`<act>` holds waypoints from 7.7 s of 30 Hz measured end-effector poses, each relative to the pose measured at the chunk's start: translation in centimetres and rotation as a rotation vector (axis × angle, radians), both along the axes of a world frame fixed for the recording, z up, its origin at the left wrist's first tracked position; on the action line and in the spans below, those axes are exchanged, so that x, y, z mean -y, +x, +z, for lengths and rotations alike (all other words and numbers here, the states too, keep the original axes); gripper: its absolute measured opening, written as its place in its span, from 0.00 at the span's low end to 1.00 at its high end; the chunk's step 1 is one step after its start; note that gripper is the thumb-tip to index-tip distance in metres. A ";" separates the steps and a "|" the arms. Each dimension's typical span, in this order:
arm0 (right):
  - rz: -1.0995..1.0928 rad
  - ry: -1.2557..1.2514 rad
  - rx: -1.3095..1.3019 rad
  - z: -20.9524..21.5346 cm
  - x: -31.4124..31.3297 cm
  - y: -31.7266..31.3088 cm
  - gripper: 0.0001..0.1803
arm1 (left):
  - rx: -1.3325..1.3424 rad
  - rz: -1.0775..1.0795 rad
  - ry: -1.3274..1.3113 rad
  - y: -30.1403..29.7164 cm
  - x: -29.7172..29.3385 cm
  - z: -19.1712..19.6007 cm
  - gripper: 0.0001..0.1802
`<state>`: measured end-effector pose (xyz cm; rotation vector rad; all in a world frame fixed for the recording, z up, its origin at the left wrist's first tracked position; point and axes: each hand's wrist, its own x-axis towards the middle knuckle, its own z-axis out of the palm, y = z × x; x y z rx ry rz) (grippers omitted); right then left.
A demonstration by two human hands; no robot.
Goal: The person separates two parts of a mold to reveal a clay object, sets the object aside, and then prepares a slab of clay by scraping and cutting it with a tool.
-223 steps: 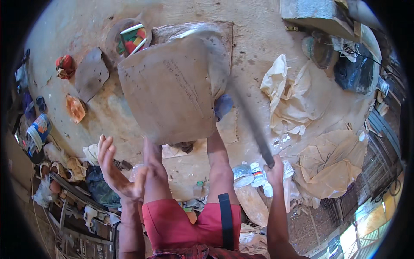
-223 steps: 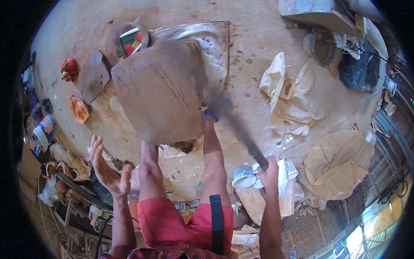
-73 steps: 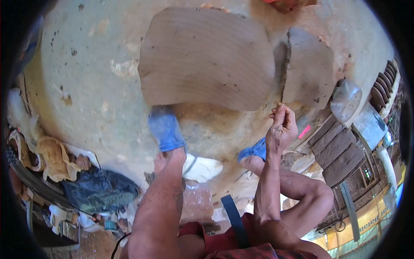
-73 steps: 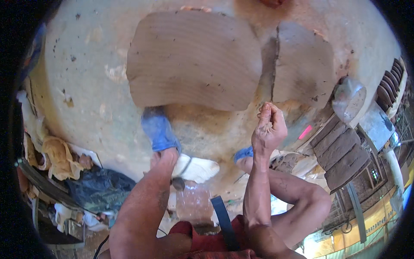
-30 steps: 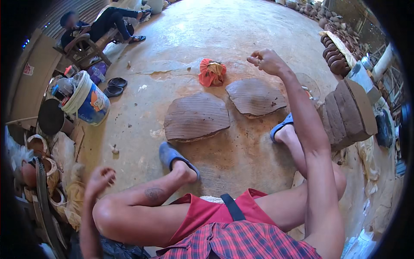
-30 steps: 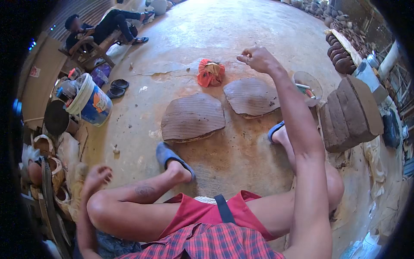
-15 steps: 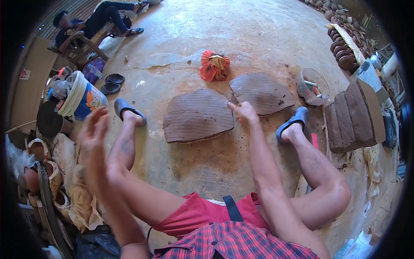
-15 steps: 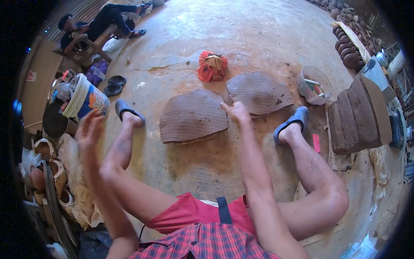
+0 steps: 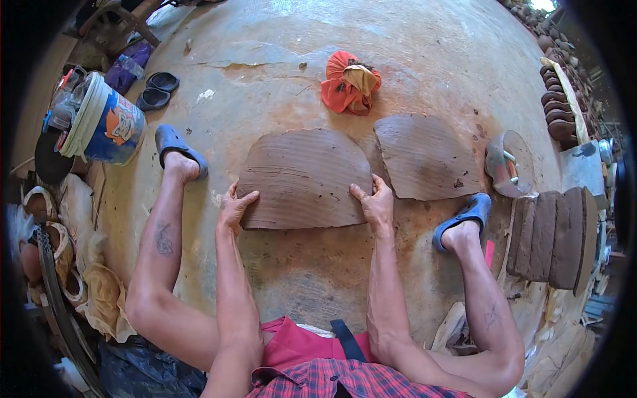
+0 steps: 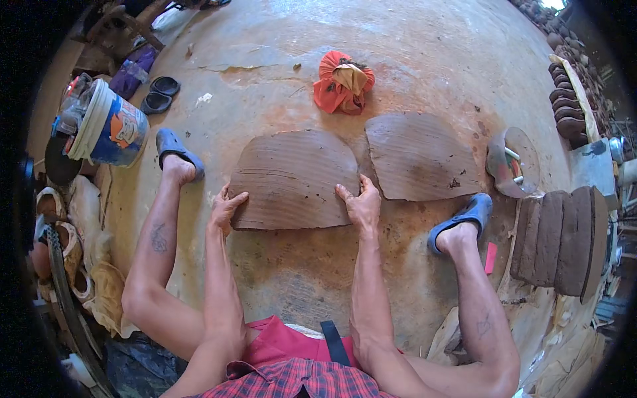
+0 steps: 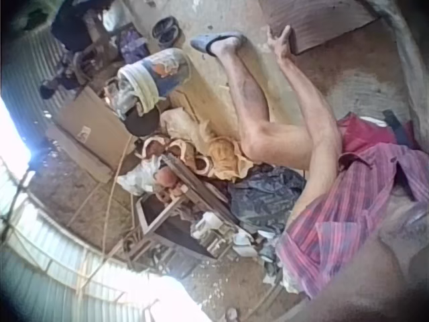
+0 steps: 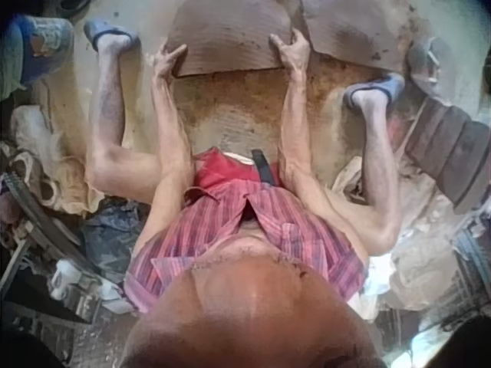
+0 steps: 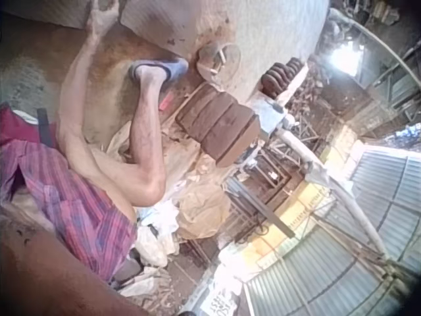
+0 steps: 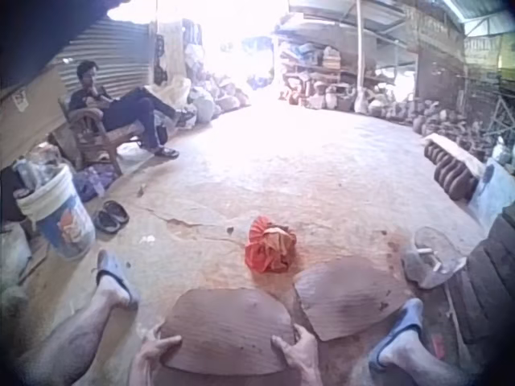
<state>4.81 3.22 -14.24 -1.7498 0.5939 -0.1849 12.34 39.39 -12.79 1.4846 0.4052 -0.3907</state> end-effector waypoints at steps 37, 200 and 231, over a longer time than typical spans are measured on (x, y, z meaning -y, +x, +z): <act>0.470 -0.438 0.218 10.7 -2.7 -3.9 0.27 | 0.474 -0.447 0.467 -5.9 8.1 8.4 0.34; 0.435 -0.096 0.591 2.2 -14.4 3.0 0.50 | 0.156 0.134 -0.489 -6.6 4.0 0.3 0.34; -0.123 -0.675 0.514 3.4 -13.3 -7.8 0.47 | 0.548 0.127 0.454 -6.2 5.6 2.4 0.40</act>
